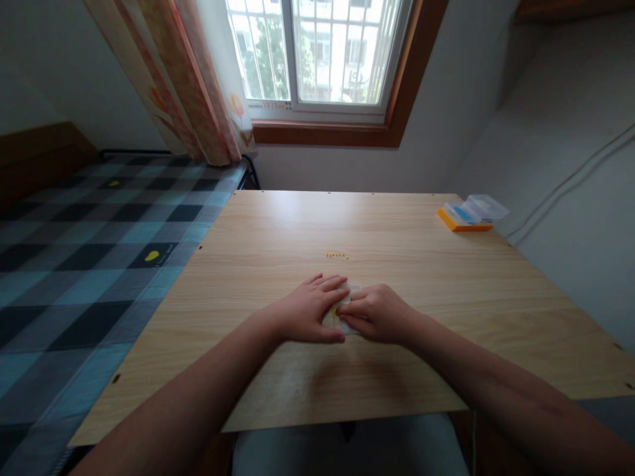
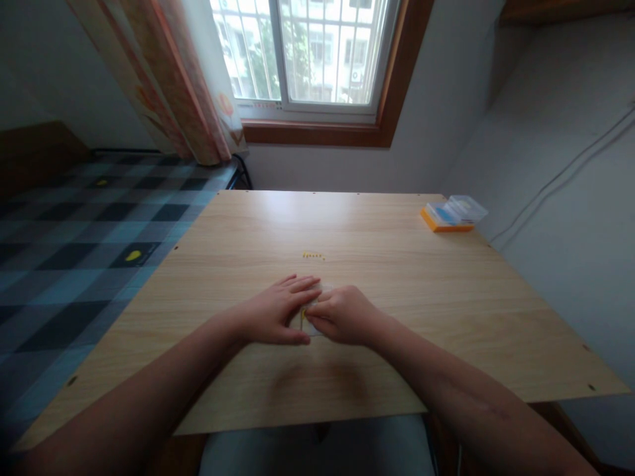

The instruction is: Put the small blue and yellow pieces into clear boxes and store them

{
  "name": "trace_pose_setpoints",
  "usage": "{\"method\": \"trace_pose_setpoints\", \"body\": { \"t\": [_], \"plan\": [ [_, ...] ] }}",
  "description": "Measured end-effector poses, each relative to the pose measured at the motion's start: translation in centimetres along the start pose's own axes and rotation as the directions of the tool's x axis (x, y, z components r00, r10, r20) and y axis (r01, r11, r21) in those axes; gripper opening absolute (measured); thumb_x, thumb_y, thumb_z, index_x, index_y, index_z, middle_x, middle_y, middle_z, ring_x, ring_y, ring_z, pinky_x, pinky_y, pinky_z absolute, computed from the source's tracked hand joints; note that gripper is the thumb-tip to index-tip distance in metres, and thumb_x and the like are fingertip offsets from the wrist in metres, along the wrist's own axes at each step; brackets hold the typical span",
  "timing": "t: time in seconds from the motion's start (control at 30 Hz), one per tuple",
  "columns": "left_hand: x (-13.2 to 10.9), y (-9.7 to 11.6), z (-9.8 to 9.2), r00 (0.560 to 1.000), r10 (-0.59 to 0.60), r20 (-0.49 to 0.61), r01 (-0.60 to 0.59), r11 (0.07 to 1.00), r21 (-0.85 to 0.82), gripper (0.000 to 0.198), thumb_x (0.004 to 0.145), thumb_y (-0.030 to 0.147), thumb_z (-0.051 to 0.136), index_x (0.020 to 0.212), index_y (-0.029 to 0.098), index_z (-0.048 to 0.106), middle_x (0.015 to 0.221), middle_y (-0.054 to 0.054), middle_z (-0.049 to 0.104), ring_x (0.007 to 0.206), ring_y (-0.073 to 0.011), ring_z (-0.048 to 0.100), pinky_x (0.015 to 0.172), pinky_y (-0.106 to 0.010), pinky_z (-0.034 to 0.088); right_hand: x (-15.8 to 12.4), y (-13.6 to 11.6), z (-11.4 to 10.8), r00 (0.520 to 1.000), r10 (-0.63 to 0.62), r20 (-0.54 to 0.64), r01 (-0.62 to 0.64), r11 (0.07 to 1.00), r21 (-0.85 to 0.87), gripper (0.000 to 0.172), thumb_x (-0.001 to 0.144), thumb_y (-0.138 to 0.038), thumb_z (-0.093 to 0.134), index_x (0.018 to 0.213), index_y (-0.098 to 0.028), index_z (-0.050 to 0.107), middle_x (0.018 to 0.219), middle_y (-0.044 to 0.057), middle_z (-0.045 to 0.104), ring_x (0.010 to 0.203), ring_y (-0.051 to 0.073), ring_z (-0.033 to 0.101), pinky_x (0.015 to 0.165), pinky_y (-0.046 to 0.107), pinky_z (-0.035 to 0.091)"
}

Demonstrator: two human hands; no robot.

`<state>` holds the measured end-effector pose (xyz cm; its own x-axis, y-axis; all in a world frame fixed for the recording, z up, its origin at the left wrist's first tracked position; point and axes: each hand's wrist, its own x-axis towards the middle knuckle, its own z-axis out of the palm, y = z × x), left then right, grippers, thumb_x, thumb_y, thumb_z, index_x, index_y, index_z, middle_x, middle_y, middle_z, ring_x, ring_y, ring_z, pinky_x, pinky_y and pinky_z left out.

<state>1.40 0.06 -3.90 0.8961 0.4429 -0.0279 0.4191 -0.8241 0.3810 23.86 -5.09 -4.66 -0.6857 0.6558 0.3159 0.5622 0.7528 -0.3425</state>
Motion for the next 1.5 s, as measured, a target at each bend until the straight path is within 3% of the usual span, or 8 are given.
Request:
{"method": "trace_pose_setpoints", "body": {
  "t": [1.5],
  "plan": [
    [0.00,0.15,-0.02,1.000,0.001,0.002,-0.001,1.000,0.022,0.090,0.078,0.063,0.074,0.151,0.017,0.047,0.162,-0.019,0.036,0.150,-0.0373,0.032,0.125,-0.053,0.021,-0.04,0.05,0.14,1.000,-0.007,0.003,0.007,1.000,-0.014,0.025,0.095,-0.022,0.056,0.072,-0.020,0.066,0.074,0.002,0.071,0.068,0.014,0.062,0.063,0.026,0.037]
  ]
}}
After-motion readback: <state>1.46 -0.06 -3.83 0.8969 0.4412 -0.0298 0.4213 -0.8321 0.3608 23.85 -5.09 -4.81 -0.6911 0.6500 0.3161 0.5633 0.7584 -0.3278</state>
